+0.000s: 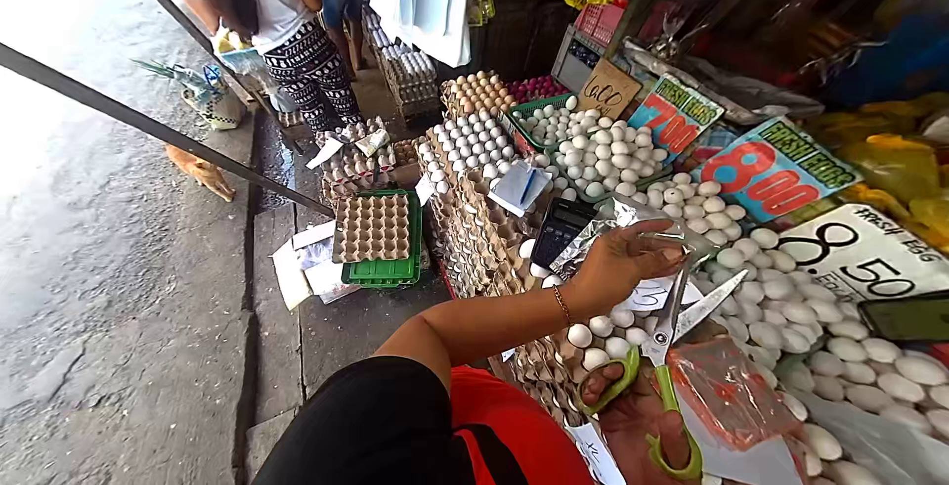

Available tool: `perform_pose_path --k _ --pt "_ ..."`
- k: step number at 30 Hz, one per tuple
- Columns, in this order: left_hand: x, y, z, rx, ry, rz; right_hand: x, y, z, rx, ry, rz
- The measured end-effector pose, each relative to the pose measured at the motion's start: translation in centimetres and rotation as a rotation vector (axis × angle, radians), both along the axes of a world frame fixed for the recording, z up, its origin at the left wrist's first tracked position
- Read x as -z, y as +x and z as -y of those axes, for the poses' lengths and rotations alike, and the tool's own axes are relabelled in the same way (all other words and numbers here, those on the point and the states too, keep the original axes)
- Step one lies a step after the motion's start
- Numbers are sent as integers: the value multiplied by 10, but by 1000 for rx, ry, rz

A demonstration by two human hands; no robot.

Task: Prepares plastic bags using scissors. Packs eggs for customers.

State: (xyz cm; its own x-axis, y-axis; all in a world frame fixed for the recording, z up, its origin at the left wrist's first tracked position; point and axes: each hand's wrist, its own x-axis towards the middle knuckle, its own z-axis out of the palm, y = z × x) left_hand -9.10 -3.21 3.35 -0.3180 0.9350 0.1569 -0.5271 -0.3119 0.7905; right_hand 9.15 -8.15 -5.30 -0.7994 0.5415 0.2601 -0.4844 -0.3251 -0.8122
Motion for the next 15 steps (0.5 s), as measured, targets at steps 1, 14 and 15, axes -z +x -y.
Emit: perform_pose_path --k 1,14,15 --pt "2 2 1 12 11 -5 -1 -1 -1 2 3 -14" --pt "-1 6 -4 -33 -33 -44 -9 9 0 8 -47 -102" --pt "-1 4 -6 -44 -34 -64 -8 9 1 -10 -36 -99"
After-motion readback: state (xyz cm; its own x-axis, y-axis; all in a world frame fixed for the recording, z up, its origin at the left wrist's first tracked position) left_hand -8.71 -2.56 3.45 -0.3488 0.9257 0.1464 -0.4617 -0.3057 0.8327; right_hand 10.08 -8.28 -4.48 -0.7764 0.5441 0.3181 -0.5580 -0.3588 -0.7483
